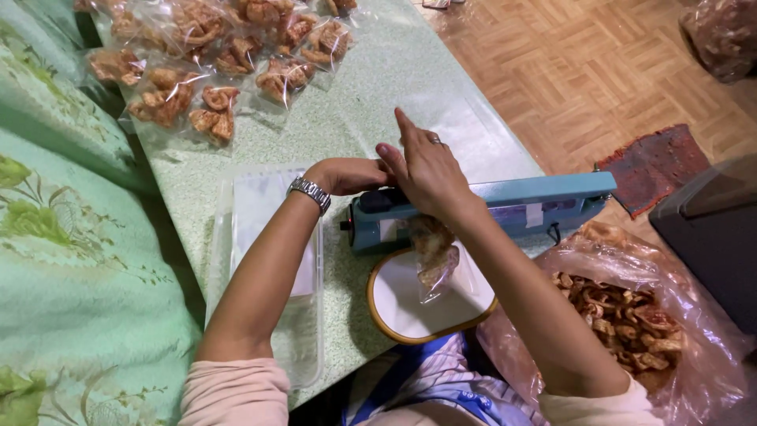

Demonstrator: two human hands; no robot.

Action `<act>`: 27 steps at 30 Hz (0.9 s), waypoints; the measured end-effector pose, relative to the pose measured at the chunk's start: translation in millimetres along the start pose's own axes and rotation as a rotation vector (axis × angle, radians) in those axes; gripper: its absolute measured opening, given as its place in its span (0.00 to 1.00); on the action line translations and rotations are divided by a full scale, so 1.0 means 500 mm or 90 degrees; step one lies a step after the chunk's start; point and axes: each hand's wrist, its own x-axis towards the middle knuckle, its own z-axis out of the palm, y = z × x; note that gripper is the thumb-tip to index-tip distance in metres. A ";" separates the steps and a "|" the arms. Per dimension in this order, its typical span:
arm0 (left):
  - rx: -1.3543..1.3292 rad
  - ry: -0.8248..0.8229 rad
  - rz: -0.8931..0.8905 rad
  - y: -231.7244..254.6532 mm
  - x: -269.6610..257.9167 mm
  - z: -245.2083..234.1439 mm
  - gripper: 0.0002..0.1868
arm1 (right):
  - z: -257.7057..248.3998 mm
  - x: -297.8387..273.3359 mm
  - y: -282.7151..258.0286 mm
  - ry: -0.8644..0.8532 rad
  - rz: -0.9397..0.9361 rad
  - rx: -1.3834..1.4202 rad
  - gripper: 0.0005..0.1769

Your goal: Packaging snacks into small plastic bags and sealing them with a heat sealer

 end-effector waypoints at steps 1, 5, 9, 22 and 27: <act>-0.022 -0.007 0.014 -0.002 0.001 -0.003 0.14 | -0.001 -0.001 0.004 -0.024 -0.014 -0.013 0.36; 0.050 0.204 0.039 0.156 -0.042 0.030 0.17 | -0.001 -0.004 0.008 -0.062 0.003 -0.013 0.38; 0.102 0.267 0.074 0.164 -0.021 0.073 0.15 | -0.017 -0.010 -0.002 -0.077 0.018 0.037 0.38; 0.271 0.441 -0.211 0.318 -0.105 0.131 0.28 | -0.058 -0.081 0.008 0.118 -0.100 0.272 0.29; 0.288 0.453 -0.181 0.350 -0.120 0.143 0.26 | -0.107 -0.253 0.092 0.035 -0.016 0.107 0.14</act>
